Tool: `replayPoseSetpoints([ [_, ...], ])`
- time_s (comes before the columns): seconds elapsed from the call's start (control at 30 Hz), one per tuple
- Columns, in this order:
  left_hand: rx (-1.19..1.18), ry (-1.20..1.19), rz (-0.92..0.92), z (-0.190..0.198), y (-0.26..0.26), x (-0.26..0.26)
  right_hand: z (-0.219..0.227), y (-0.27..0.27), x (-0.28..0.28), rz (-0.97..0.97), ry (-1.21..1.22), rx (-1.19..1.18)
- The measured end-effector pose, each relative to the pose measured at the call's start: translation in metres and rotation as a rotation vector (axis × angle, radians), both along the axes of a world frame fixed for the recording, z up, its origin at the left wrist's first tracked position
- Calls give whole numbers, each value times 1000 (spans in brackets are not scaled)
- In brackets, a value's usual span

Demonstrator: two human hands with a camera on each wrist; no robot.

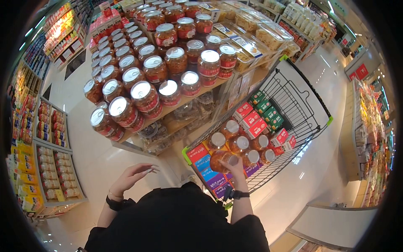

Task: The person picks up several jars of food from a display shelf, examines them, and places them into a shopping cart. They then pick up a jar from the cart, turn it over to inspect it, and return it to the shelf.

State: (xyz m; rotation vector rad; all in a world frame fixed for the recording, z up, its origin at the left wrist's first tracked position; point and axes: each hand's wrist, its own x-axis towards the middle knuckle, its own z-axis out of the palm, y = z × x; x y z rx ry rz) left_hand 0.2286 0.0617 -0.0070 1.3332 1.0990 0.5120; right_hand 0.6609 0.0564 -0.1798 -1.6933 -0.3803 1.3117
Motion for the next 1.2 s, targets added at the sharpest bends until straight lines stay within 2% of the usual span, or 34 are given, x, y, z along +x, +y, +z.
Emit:
replayPoseSetpoints([
  [0.07, 13, -32, -14, -1, -3, -5, 62, -1, -18, 440, -46, 322],
  [0.13, 29, -51, -22, 2, -6, -9, 125, 5, -44, 743, -162, 511],
  [0.2, 84, -98, -52, 4, -10, -11, 166, 12, -77, 987, -13, 675],
  [0.23, 96, -91, -31, 5, -12, -14, 189, 13, -97, 1050, -8, 677],
  [0.3, -161, -403, -40, 3, -18, -23, 218, 16, -142, 1136, 7, 690],
  [0.33, -148, -397, -18, 1, -25, -31, 226, 18, -165, 1215, 109, 743],
  [0.4, -377, -747, -81, -6, -39, -48, 233, 20, -208, 1311, 223, 802],
  [0.43, -412, -880, -126, -33, -43, -57, 236, 20, -228, 1379, 238, 835],
  [0.5, -382, -919, -108, -26, -57, -79, 232, 25, -259, 1521, 243, 913],
  [0.53, -367, -955, -109, -24, -65, -90, 236, 17, -278, 1536, 251, 914],
  [0.6, -334, -1019, -78, -27, -80, -109, 247, -5, -318, 1133, 546, 796],
  [0.67, -255, -1170, 57, -28, -90, -126, 228, -11, -342, 1084, 491, 838],
  [0.73, -185, -1155, 132, -24, -98, -142, 205, -23, -360, 952, 278, 725],
  [0.77, -92, -1018, 268, -23, -102, -151, 201, -35, -364, 1066, 298, 609],
  [0.8, -5, -875, 401, -23, -106, -159, 195, -45, -374, 1074, 300, 606],
  [0.83, 1, -785, 511, -17, -111, -163, 195, -58, -390, 1003, 399, 519],
  [0.87, -3, -786, 517, -19, -115, -168, 193, -68, -402, 928, 495, 430],
  [0.93, -43, -664, 625, -24, -121, -177, 179, -75, -416, 931, 502, 399],
  [1.07, 82, -437, 568, -25, -140, -190, 160, -86, -432, 868, 625, 426],
  [1.13, 92, -443, 576, -26, -147, -193, 163, -92, -435, 871, 643, 435],
  [1.2, 113, -456, 562, -25, -149, -194, 179, -98, -441, 860, 558, 403],
])
